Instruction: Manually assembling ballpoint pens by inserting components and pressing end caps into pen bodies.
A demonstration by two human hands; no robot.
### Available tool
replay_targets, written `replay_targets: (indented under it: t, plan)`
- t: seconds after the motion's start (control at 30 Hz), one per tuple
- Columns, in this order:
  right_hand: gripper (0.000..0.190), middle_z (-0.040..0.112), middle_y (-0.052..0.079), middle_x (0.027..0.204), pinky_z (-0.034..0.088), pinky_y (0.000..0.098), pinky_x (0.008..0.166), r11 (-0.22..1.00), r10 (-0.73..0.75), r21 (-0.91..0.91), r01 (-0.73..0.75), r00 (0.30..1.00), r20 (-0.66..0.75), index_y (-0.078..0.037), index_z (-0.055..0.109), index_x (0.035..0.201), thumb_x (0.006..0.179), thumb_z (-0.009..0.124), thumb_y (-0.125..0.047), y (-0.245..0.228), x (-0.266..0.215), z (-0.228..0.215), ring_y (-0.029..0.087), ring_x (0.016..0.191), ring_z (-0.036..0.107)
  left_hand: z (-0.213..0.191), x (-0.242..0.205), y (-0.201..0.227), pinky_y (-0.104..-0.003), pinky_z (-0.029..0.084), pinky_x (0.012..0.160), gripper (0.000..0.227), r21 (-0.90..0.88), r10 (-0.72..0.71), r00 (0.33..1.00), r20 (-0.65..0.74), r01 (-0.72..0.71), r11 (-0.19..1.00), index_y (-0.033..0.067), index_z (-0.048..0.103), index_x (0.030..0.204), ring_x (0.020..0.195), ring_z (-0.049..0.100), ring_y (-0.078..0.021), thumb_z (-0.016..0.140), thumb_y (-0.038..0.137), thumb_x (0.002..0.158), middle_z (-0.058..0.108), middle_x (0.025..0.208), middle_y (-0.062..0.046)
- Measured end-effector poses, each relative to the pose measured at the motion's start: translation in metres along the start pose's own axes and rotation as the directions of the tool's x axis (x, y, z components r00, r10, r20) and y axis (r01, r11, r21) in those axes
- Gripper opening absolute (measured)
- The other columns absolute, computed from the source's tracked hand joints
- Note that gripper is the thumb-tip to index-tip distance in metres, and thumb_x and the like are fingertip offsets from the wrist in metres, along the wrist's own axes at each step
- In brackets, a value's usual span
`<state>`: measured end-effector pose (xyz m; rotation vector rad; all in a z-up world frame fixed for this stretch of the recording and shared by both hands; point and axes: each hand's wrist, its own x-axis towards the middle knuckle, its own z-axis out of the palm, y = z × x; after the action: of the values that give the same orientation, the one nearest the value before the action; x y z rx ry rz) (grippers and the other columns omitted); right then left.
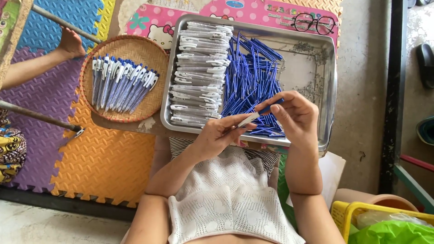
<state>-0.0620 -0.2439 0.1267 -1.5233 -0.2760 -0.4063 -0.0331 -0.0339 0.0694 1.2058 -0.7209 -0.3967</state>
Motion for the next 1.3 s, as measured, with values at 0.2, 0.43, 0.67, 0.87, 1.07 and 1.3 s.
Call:
replay_targets:
  t: [0.2,0.43,0.67,0.87,1.07,1.3]
  plan:
    - [0.018,0.075,0.031,0.096,0.065,0.0390,0.085,0.999,0.033,-0.009,-0.033,0.998,0.047,0.013,0.063,0.107,0.102,0.067,-0.004,-0.011,0.019,0.003,0.031,0.095,0.077,0.000,0.011,0.006,-0.032,0.069,0.064,0.043,-0.163,-0.049,0.999,-0.005,0.048,0.985,-0.0060,0.054,0.148,0.068,0.070,-0.0109,0.059,0.003,0.106,0.077,0.117,-0.025]
    - [0.013,0.076,0.030,0.096,0.065,0.0365,0.083,0.998,0.027,-0.060,-0.022,0.996,0.085,0.013,0.067,0.106,0.100,0.068,0.001,-0.010,0.024,0.004,0.029,0.092,0.077,0.005,0.015,0.019,-0.023,0.061,0.057,0.040,-0.060,0.037,0.998,-0.043,-0.039,0.997,-0.0067,0.057,0.145,0.062,0.064,-0.0068,0.061,0.000,0.105,0.078,0.112,-0.021]
    - [0.011,0.080,0.023,0.095,0.059,0.0292,0.071,0.987,0.059,-0.160,-0.036,0.988,0.143,0.008,0.073,0.105,0.099,0.071,-0.001,-0.019,0.029,0.009,0.019,0.079,0.074,0.002,0.010,-0.014,-0.022,0.052,0.053,0.039,-0.097,0.082,0.995,-0.050,-0.087,0.991,-0.0094,0.058,0.144,0.058,0.061,-0.0087,0.059,0.001,0.106,0.079,0.107,-0.020]
    - [0.009,0.081,0.023,0.092,0.061,0.0311,0.072,0.998,0.060,-0.008,-0.060,0.979,0.197,0.005,0.075,0.102,0.097,0.071,-0.001,-0.014,0.038,0.000,0.024,0.079,0.078,0.009,0.021,-0.006,-0.021,0.052,0.058,0.044,-0.232,0.123,0.992,-0.036,-0.128,0.964,-0.0091,0.053,0.148,0.062,0.060,-0.0050,0.061,0.000,0.106,0.079,0.112,-0.019]
    - [0.011,0.081,0.027,0.100,0.065,0.0377,0.080,0.996,0.078,0.020,-0.087,0.959,0.271,0.006,0.075,0.104,0.098,0.069,-0.002,-0.008,0.035,-0.015,0.030,0.087,0.082,0.013,0.024,-0.002,-0.020,0.053,0.059,0.049,-0.293,0.113,0.993,-0.041,-0.120,0.949,-0.0084,0.050,0.151,0.063,0.064,-0.0069,0.063,-0.002,0.105,0.078,0.112,-0.022]
    - [0.013,0.079,0.031,0.098,0.068,0.0420,0.076,1.000,-0.001,0.015,-0.003,0.965,0.262,0.011,0.071,0.105,0.099,0.066,0.001,-0.033,0.046,-0.008,0.034,0.090,0.081,-0.004,0.019,0.031,-0.032,0.065,0.067,0.046,-0.338,-0.034,0.979,0.201,0.102,0.936,-0.0103,0.046,0.154,0.072,0.073,-0.0192,0.051,-0.001,0.109,0.076,0.104,-0.024]
